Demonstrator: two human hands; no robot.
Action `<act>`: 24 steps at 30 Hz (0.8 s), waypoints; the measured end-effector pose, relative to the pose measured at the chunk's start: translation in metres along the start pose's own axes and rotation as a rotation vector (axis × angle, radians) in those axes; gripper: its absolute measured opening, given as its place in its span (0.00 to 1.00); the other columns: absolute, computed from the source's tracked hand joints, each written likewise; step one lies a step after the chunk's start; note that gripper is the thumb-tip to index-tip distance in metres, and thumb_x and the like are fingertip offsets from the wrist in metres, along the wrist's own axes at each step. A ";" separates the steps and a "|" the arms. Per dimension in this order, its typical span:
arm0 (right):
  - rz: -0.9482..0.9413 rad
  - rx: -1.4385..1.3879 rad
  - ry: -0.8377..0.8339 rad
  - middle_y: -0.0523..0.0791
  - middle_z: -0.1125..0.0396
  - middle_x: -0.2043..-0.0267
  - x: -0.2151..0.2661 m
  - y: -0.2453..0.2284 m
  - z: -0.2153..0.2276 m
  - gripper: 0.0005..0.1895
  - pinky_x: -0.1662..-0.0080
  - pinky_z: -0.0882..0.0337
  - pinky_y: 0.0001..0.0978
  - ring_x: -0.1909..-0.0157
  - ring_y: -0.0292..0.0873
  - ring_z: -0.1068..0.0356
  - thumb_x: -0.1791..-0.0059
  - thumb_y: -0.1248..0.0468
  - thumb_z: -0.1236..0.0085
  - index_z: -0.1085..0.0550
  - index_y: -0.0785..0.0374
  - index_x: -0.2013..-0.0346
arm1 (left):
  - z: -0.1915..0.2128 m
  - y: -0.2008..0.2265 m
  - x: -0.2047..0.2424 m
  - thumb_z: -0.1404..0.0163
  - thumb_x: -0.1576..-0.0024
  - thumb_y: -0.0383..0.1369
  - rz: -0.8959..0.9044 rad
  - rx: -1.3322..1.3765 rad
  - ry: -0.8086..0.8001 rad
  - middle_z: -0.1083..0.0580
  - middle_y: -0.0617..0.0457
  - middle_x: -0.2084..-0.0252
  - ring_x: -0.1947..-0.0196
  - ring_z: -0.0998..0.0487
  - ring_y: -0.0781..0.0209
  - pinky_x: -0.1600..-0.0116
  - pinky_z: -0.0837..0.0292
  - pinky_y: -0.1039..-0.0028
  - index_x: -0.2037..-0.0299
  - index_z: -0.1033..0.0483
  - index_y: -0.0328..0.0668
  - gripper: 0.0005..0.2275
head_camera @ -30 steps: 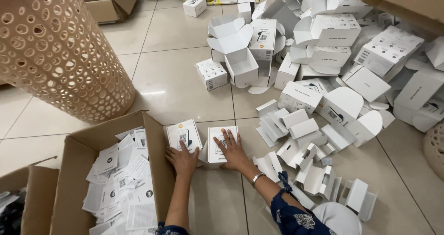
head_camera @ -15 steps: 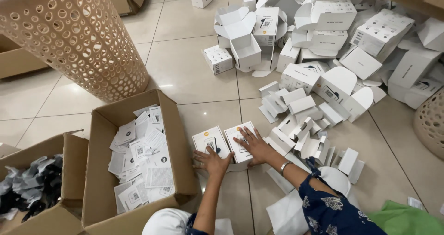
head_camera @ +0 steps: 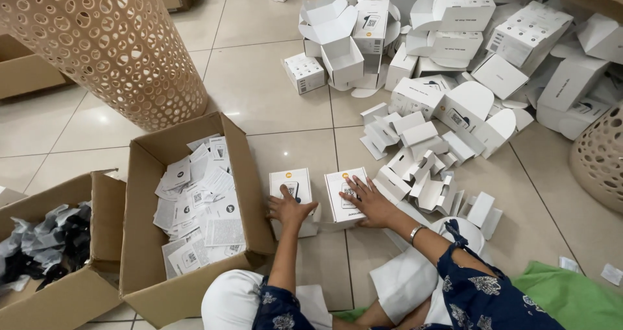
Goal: The person packs instruction manuals and components into cardboard product boxes.
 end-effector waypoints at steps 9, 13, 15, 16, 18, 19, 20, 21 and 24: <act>0.148 -0.172 0.152 0.59 0.71 0.20 0.014 -0.039 0.009 0.57 0.26 0.65 0.56 0.20 0.59 0.73 0.58 0.47 0.34 0.57 0.52 0.24 | 0.086 -0.005 0.021 0.34 0.65 0.52 -0.060 0.567 -0.082 0.48 0.26 0.35 0.36 0.44 0.23 0.38 0.42 0.32 0.30 0.58 0.55 0.54; 0.506 -0.077 0.047 0.59 0.68 0.19 0.038 -0.119 -0.006 0.44 0.26 0.67 0.64 0.19 0.64 0.72 0.51 0.53 0.39 0.52 0.42 0.25 | 0.163 -0.002 0.030 0.33 0.61 0.47 -0.340 0.652 0.185 0.44 0.28 0.36 0.34 0.43 0.29 0.35 0.41 0.45 0.33 0.50 0.46 0.47; 0.683 -0.086 0.102 0.60 0.66 0.19 0.057 -0.147 -0.019 0.39 0.26 0.64 0.65 0.19 0.66 0.70 0.47 0.55 0.41 0.46 0.28 0.25 | 0.182 -0.012 0.033 0.32 0.60 0.45 -0.393 0.643 0.278 0.43 0.29 0.36 0.34 0.43 0.31 0.34 0.42 0.48 0.33 0.49 0.43 0.46; 0.810 -0.068 0.064 0.59 0.64 0.17 0.070 -0.161 -0.034 0.33 0.25 0.62 0.70 0.17 0.67 0.67 0.45 0.55 0.43 0.44 0.29 0.28 | 0.183 -0.023 0.031 0.33 0.60 0.43 -0.343 0.712 0.286 0.43 0.30 0.37 0.35 0.41 0.33 0.34 0.40 0.51 0.33 0.48 0.43 0.46; 0.946 -0.053 0.028 0.59 0.62 0.15 0.081 -0.175 -0.046 0.28 0.23 0.60 0.74 0.15 0.69 0.64 0.43 0.55 0.45 0.42 0.30 0.31 | 0.188 -0.036 0.032 0.34 0.61 0.42 -0.286 0.777 0.299 0.42 0.32 0.38 0.36 0.40 0.35 0.35 0.37 0.55 0.33 0.47 0.42 0.45; 0.998 -0.012 0.040 0.59 0.61 0.15 0.081 -0.178 -0.044 0.26 0.23 0.59 0.73 0.15 0.69 0.62 0.43 0.56 0.45 0.41 0.30 0.33 | 0.194 -0.036 0.035 0.34 0.59 0.40 -0.309 0.863 0.303 0.42 0.33 0.37 0.35 0.39 0.37 0.34 0.38 0.56 0.33 0.47 0.42 0.44; 1.046 0.029 0.051 0.59 0.61 0.15 0.082 -0.180 -0.043 0.24 0.23 0.58 0.73 0.15 0.70 0.61 0.43 0.56 0.46 0.39 0.29 0.35 | 0.197 -0.033 0.038 0.35 0.58 0.39 -0.334 0.950 0.303 0.42 0.35 0.35 0.35 0.38 0.39 0.33 0.39 0.57 0.33 0.47 0.42 0.43; 1.051 0.026 0.051 0.59 0.61 0.15 0.064 -0.173 -0.034 0.24 0.23 0.58 0.73 0.15 0.70 0.61 0.43 0.56 0.46 0.39 0.29 0.35 | 0.200 -0.033 0.040 0.35 0.58 0.39 -0.330 0.948 0.306 0.42 0.35 0.35 0.35 0.38 0.39 0.33 0.39 0.57 0.33 0.47 0.42 0.43; 1.166 0.159 0.349 0.60 0.60 0.18 -0.003 -0.141 -0.007 0.32 0.24 0.57 0.69 0.17 0.66 0.61 0.43 0.54 0.47 0.41 0.23 0.26 | 0.209 -0.023 0.045 0.34 0.58 0.36 -0.387 0.849 0.349 0.42 0.36 0.36 0.35 0.39 0.40 0.34 0.40 0.56 0.33 0.49 0.40 0.43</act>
Point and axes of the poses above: each hand's wrist, its own x-axis away from the middle knuckle, its own z-axis out of the back of the hand, y = z × x, the point moved 10 cm from there along -x, towards the middle knuckle
